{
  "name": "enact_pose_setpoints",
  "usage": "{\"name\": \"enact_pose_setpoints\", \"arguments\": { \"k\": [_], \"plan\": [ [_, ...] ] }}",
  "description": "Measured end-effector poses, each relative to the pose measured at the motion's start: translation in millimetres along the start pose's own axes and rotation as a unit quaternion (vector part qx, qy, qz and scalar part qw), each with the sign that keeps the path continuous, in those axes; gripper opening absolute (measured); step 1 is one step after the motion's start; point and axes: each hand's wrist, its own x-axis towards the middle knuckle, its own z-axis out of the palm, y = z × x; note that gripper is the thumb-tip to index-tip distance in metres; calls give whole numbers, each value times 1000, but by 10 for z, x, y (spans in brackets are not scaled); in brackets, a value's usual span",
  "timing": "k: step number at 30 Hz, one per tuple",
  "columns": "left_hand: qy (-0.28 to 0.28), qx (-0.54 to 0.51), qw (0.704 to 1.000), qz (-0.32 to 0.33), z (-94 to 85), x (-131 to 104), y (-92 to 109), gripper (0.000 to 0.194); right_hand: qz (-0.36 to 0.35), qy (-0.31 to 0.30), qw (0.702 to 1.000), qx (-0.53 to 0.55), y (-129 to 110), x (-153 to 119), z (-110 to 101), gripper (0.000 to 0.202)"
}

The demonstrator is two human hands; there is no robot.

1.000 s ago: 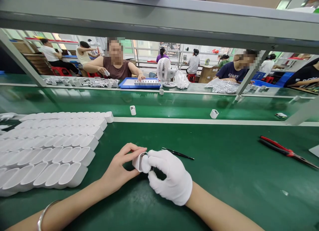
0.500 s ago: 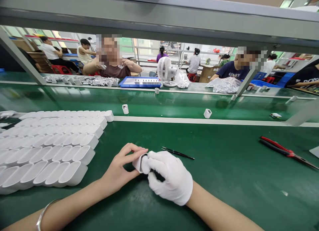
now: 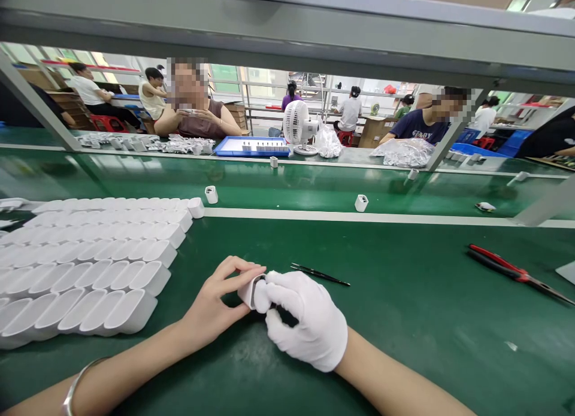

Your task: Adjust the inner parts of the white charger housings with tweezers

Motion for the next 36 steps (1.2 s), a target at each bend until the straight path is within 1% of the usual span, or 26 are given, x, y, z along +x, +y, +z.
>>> {"name": "enact_pose_setpoints", "arguments": {
  "k": [2,7,11,17,20,22,25,29,32,36],
  "plan": [
    [4,-2,1000,1,0,3,-2,60,-3,13,1000,-2,16,-8,9,46],
    [4,-1,1000,0,1,6,-7,62,20,-44,999,23,45,-14,7,44],
    [1,0,1000,2,-3,4,-1,61,17,-66,998,18,43,-9,-5,43],
    [2,-6,1000,-10,-3,6,1,62,30,-62,998,1,41,1,0,37],
    [3,-8,1000,-11,2,15,-9,61,36,-70,997,7,48,3,11,36],
    [-4,-16,1000,-19,0,23,-10,61,33,-65,997,18,55,3,20,36],
    [-15,-36,999,-31,-12,29,2,62,14,-42,998,40,66,2,30,38],
    [-17,-43,999,-29,-25,24,23,64,-5,-35,999,40,65,9,25,45],
    [-17,-40,999,-28,-22,22,20,64,-11,-30,999,14,55,7,18,47],
    [-19,-34,999,-30,-14,29,7,65,-23,-5,998,-62,47,-20,27,45]
  ]
}}
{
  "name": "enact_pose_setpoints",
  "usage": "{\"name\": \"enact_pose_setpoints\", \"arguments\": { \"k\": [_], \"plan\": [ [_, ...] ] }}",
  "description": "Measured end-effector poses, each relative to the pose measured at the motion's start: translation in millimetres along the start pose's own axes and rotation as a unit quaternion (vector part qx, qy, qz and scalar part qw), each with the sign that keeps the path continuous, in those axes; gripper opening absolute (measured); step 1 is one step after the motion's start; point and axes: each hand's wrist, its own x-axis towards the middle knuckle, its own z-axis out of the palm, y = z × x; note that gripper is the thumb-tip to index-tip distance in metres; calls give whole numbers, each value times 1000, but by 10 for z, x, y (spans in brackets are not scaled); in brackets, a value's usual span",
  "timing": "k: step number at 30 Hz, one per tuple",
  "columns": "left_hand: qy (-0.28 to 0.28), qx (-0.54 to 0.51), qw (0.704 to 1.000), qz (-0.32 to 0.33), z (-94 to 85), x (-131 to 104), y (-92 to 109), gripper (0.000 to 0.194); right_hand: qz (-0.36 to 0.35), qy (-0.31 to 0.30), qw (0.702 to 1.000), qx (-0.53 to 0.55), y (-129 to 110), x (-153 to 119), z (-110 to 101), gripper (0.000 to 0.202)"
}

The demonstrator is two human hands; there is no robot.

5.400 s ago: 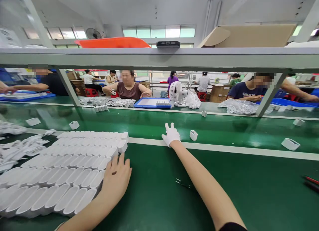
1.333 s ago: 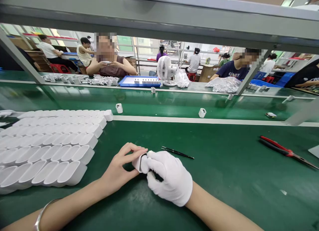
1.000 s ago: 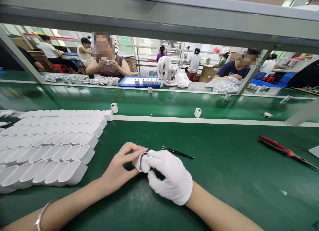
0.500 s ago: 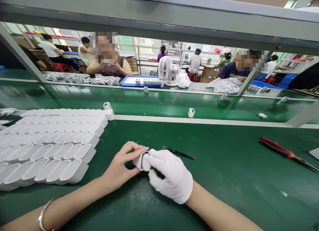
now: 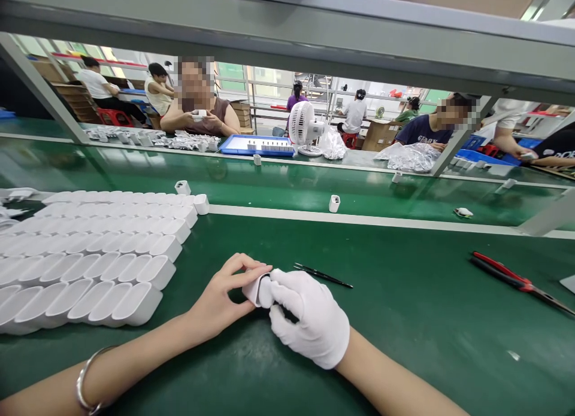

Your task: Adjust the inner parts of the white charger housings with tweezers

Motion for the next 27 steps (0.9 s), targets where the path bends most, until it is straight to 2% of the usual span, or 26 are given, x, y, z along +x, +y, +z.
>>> {"name": "enact_pose_setpoints", "arguments": {
  "k": [4,8,13,15,19,21,27],
  "plan": [
    [-1,7,1000,1,-11,-5,0,66,19,1,999,-26,3,-12,33,42],
    [-4,-9,1000,-3,-22,-10,12,65,29,-14,999,12,0,-4,48,45],
    [-7,-30,999,-22,-20,-2,24,62,23,83,996,14,-5,-33,49,53],
    [-6,-31,999,-24,-20,3,28,62,28,69,997,25,1,-35,43,50],
    [1,-26,1000,-18,-21,11,30,63,48,-11,996,77,11,-11,11,38],
    [5,-23,1000,-15,-19,12,28,63,51,-25,995,79,14,2,2,34],
    [12,-11,1000,5,-5,2,27,61,27,24,998,46,4,5,58,41]
  ]
}}
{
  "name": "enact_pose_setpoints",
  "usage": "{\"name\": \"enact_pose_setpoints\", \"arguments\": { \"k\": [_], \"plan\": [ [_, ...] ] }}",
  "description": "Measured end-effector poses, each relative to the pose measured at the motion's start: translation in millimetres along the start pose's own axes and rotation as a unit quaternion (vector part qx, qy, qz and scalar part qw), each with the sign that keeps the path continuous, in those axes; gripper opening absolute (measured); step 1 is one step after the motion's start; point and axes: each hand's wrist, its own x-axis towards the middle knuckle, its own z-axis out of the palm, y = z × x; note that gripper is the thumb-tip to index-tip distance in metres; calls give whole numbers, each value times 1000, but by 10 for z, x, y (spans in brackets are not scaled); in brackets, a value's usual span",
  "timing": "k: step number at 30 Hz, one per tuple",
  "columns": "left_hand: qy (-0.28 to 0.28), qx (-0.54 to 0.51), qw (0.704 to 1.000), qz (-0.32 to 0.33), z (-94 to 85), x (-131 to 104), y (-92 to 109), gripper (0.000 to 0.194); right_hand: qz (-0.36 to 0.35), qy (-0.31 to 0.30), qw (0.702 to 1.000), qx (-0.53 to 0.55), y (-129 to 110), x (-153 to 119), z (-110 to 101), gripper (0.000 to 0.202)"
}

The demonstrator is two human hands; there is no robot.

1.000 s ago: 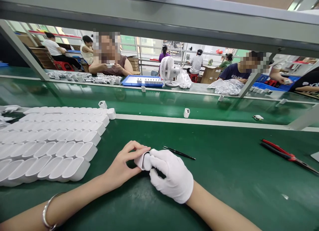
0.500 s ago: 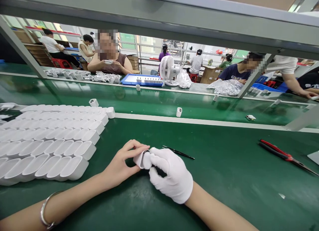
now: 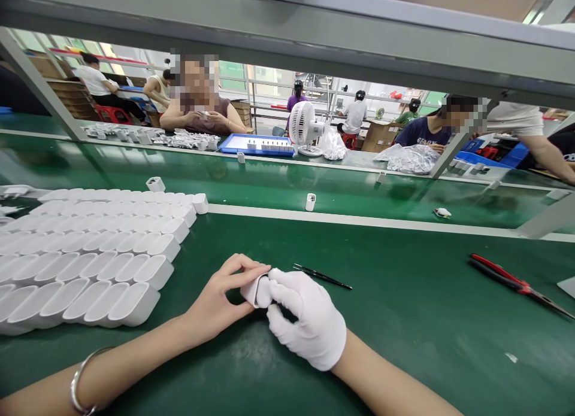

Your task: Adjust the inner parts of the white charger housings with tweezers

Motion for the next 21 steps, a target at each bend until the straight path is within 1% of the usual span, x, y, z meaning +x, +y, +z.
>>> {"name": "enact_pose_setpoints", "arguments": {
  "k": [2,4,6,7,8,9,10,11,12,13,14,15,17,18,20,21],
  "plan": [
    [1,3,1000,9,8,-6,-3,62,-1,-11,1000,4,-18,-21,21,43],
    [3,1,1000,11,17,-10,-6,62,39,-23,999,-4,-40,-55,30,41],
    [3,-12,1000,5,23,-11,-3,64,130,-22,991,14,-48,-91,31,42],
    [-1,-23,1000,2,24,-9,3,64,192,-17,980,54,-43,-102,30,49],
    [-10,-36,999,0,23,-7,12,64,256,-14,959,119,-32,-107,30,59],
    [-23,-49,999,0,19,-5,24,63,311,-16,929,198,-16,-103,30,69],
    [-38,-59,998,0,14,-4,37,61,353,-31,893,277,1,-90,31,74],
    [-55,-65,996,-2,7,-4,51,59,383,-55,857,341,17,-70,31,72],
    [-71,-66,995,-7,0,-7,64,58,401,-80,827,386,28,-47,32,64],
    [-87,-66,994,-17,-4,-13,74,57,408,-99,808,414,34,-22,34,54],
    [-100,-69,992,-33,-6,-21,80,57,413,-105,797,429,34,1,36,45],
    [-111,-81,989,-57,-2,-30,82,60,416,-94,792,437,29,20,40,38],
    [-113,-152,974,-126,21,-47,75,69,429,-45,787,440,11,43,51,35],
    [-109,-207,958,-166,40,-51,68,71,440,-19,785,435,3,47,57,36],
    [-104,-319,913,-234,79,-44,55,69,463,14,783,415,-6,49,60,38],
    [-105,-359,892,-252,94,-33,52,63,469,18,784,407,-6,49,53,38]
  ]
}}
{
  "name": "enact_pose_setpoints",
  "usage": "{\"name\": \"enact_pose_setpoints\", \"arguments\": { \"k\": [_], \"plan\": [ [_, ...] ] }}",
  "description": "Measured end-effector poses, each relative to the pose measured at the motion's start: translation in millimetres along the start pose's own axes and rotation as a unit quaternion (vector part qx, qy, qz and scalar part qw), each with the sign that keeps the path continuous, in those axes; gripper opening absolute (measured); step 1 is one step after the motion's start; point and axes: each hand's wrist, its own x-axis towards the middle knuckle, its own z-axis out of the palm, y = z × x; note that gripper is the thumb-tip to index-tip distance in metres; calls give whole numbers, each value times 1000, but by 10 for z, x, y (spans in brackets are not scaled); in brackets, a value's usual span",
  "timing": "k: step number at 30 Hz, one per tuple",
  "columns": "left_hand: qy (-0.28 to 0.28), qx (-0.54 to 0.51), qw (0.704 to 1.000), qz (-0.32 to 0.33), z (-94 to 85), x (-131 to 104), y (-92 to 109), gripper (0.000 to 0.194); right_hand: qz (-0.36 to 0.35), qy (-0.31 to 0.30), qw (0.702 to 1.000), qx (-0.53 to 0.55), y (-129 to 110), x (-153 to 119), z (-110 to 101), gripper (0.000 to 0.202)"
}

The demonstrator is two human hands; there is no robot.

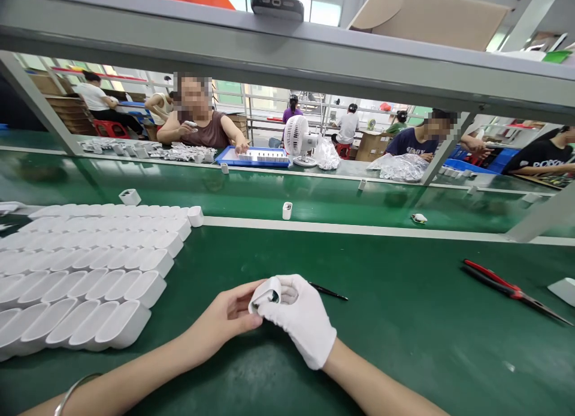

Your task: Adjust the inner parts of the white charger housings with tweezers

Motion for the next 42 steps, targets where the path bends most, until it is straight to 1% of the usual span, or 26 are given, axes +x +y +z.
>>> {"name": "enact_pose_setpoints", "arguments": {
  "k": [2,4,6,8,9,11,14,17,19,20,22,23,24,26,27,28,29,30,31,33,35,36,37,39,40,42],
  "plan": [
    [-14,-43,999,-13,10,25,10,52,10,-7,999,-32,-25,-3,-28,36],
    [-12,-48,999,-3,7,34,38,48,22,-19,994,-110,-67,-7,-78,35],
    [-14,-32,999,9,-6,28,68,45,38,-40,975,-214,-111,-15,-136,33],
    [-29,-9,999,12,-17,15,88,44,51,-84,950,-296,-136,-25,-183,25],
    [-41,-4,999,8,-19,8,93,44,58,-109,940,-318,-137,-29,-197,22],
    [-62,-18,998,-15,-12,-2,97,42,81,-138,933,-324,-114,-37,-199,22],
    [-73,-75,993,-62,22,-12,101,40,104,-136,952,-253,-39,-47,-150,24],
    [-61,-109,988,-90,53,-16,120,41,84,-128,968,-200,8,-57,-89,24],
    [-47,-111,988,-92,56,-14,141,40,67,-133,967,-207,-26,-54,-81,24],
    [-33,-106,989,-92,51,-11,151,37,61,-142,961,-228,-65,-46,-97,26],
    [7,-87,992,-93,31,-2,171,30,29,-142,935,-324,-172,-17,-186,31],
    [27,-76,992,-93,19,4,180,26,0,-117,910,-398,-225,4,-259,33],
    [44,-68,992,-93,8,10,189,23,-34,-71,875,-478,-270,27,-350,33],
    [72,-64,991,-94,-7,21,207,21,-93,32,783,-614,-312,81,-558,23],
    [84,-68,990,-95,-8,25,217,21,-103,57,747,-655,-306,108,-660,16],
    [97,-75,988,-98,-7,28,226,22,-98,58,725,-680,-287,134,-748,12],
    [111,-81,985,-101,-2,29,234,24,-87,45,716,-692,-257,156,-815,9],
    [124,-87,983,-102,3,30,239,26,-79,27,716,-693,-223,172,-857,8],
    [133,-91,982,-102,9,30,242,29,-76,15,723,-687,-189,181,-870,11],
    [144,-93,980,-102,14,31,234,34,-92,8,754,-650,-137,172,-815,15],
    [144,-93,980,-98,6,34,211,36,-155,2,788,-595,-114,128,-688,16],
    [142,-93,981,-96,-2,38,195,36,-205,-2,793,-573,-113,98,-615,17],
    [141,-94,981,-94,-11,41,178,36,-262,-5,785,-561,-115,67,-546,18],
    [142,-95,981,-93,-30,50,147,37,-359,-1,741,-568,-123,13,-438,22],
    [144,-94,981,-95,-37,54,135,37,-386,5,718,-579,-125,-6,-406,24],
    [145,-93,980,-99,-45,60,122,36,-406,17,695,-594,-122,-21,-385,29]
  ]
}}
